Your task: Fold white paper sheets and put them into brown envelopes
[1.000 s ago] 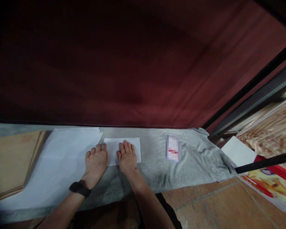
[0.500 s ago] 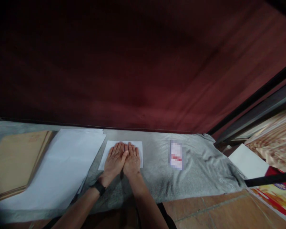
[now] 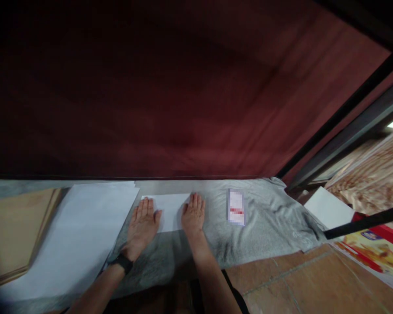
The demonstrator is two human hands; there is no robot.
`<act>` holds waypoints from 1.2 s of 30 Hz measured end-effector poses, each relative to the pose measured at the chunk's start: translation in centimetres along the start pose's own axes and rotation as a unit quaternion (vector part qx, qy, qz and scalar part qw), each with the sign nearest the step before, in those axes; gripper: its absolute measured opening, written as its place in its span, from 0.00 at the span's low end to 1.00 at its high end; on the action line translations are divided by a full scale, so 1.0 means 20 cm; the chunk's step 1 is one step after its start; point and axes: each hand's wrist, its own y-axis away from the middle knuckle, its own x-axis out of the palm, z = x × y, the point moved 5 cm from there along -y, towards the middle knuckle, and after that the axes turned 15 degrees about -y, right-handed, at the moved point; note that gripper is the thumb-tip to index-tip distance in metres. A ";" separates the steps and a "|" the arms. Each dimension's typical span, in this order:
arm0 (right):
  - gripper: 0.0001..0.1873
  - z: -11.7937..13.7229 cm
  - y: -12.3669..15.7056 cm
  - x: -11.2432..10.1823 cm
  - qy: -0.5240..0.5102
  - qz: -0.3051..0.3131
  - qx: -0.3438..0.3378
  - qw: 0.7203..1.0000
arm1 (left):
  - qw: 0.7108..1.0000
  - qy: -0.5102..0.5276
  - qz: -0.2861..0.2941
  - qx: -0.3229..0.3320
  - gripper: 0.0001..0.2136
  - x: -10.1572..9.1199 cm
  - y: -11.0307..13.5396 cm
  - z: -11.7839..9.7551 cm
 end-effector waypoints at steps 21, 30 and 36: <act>0.30 0.04 -0.01 0.05 -0.019 0.096 -0.045 0.994 | 0.999 0.027 0.009 -0.019 0.32 0.00 -0.02 0.04; 0.31 0.04 0.00 0.04 -0.018 0.080 -0.051 0.995 | 0.990 0.063 -0.052 0.116 0.29 -0.07 -0.07 -0.19; 0.31 0.03 -0.04 0.02 -0.018 0.081 -0.010 0.996 | 0.998 0.036 -0.022 0.056 0.29 -0.01 -0.09 -0.14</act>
